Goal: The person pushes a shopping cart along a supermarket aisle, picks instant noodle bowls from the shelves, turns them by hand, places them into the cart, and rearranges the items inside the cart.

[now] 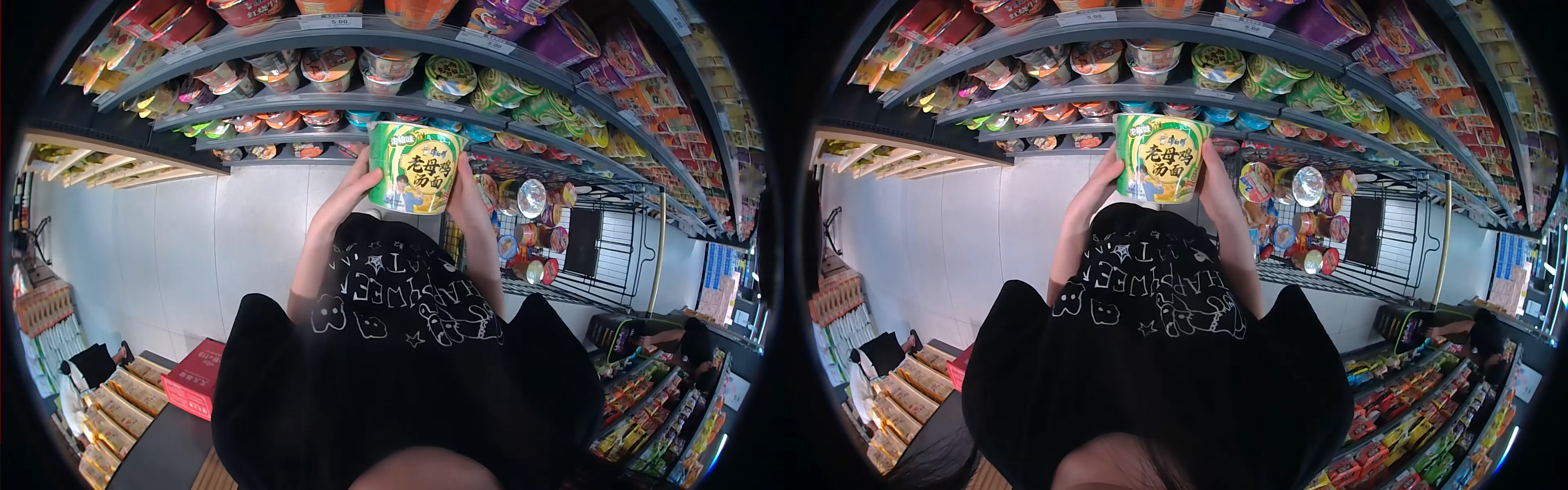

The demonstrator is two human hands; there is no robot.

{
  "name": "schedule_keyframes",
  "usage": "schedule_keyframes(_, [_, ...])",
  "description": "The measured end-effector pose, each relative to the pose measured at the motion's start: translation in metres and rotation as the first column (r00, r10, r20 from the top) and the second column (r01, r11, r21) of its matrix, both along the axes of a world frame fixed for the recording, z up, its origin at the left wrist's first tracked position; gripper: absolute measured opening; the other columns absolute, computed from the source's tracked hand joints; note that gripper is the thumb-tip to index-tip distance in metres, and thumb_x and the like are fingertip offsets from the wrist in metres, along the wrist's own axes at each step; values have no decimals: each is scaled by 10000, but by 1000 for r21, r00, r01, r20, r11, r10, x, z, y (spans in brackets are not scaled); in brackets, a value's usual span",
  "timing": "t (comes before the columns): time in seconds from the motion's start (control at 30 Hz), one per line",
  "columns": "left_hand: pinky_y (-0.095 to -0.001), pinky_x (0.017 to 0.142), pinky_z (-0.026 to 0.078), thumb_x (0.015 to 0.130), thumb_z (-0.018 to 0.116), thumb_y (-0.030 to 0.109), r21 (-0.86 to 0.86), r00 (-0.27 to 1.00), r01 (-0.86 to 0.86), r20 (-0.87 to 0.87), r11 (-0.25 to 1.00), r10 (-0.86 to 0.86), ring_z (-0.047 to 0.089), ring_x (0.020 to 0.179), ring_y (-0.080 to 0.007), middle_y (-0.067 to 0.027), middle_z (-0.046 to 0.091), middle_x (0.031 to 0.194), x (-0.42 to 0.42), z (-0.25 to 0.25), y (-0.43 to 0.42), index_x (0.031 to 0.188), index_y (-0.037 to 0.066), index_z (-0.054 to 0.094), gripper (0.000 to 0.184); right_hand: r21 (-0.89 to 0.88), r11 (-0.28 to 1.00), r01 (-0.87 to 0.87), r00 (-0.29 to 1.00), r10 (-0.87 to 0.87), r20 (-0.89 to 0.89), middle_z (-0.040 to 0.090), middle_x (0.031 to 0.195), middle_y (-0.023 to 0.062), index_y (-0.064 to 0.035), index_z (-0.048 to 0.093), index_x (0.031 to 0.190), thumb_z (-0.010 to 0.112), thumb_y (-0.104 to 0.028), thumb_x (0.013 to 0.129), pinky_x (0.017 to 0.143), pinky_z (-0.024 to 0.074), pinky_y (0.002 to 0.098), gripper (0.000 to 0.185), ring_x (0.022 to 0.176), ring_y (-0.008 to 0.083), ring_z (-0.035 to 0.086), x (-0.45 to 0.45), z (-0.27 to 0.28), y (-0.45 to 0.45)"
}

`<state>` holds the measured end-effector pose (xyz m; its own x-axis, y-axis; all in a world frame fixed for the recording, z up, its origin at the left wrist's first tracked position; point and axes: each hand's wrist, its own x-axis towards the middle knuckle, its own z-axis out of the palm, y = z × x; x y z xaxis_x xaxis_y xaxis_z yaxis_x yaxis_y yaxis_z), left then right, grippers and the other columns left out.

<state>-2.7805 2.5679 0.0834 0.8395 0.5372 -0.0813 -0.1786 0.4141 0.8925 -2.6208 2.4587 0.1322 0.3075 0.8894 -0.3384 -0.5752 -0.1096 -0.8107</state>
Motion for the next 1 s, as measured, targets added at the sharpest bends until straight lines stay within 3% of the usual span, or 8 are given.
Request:
schedule_keyframes(0.2, [-325,943,262,803,453,422,-44,996,55,-68,997,-58,326,1148,-205,-107,335,1247,-3,-4,6,1279,30,213,661,20,998,55,998,-55,-8,414,1195,75,-63,310,1226,310,-333,891,902,329,310,430,1104,154,399,1,-15,-1])
schedule_keyframes(0.27, [-338,950,261,818,389,475,-311,991,77,132,947,-37,331,1152,-215,-111,355,1241,-3,-2,9,1260,20,262,647,44,995,95,995,-97,38,408,1201,75,-63,302,1234,338,-278,893,900,328,301,405,1110,152,391,3,-20,-5])
schedule_keyframes(0.47, [-330,897,338,806,394,355,-400,962,-264,-42,878,270,432,1072,-221,-133,450,1152,21,10,2,1161,-7,372,508,152,987,56,891,-118,438,425,1164,94,-53,282,1269,530,-109,786,888,333,291,546,1066,178,414,-8,-27,-15])
schedule_keyframes(0.6, [-334,860,377,765,405,367,-401,969,-246,-120,883,215,492,994,-223,-126,503,1078,25,-25,2,1092,-13,426,501,-72,988,134,843,-75,533,483,1014,84,-20,394,1154,569,-110,759,684,447,244,441,863,143,506,-6,-30,-34])
schedule_keyframes(0.63, [-330,859,372,747,414,361,-370,968,-248,-138,895,211,495,994,-218,-127,519,1061,27,-29,1,1119,-26,419,537,-88,972,219,944,-188,272,531,852,94,-8,391,1111,561,-177,775,567,459,231,412,644,141,537,-9,-24,-40])
schedule_keyframes(0.73, [-312,849,379,731,427,393,-126,994,-91,-64,988,84,503,978,-216,-136,518,1061,42,-24,-5,1112,-36,422,575,-211,948,237,966,-253,-56,540,672,95,-4,363,1116,531,-259,799,473,455,234,440,490,144,523,-9,-7,-60])
schedule_keyframes(0.9, [-286,866,354,676,480,294,12,940,339,24,941,-340,482,996,-187,-136,511,1057,92,14,-34,1142,-54,390,589,-423,902,85,996,-60,71,563,691,86,7,353,1073,544,-311,789,380,438,202,467,463,141,554,4,-4,-105])
schedule_keyframes(1.0, [-277,867,347,707,468,168,227,850,510,17,830,-527,476,996,-181,-128,508,1070,128,11,-57,1146,-32,404,487,-333,915,227,970,-245,-11,576,726,95,11,385,1075,561,-275,785,394,440,189,444,482,141,562,13,-29,-150])
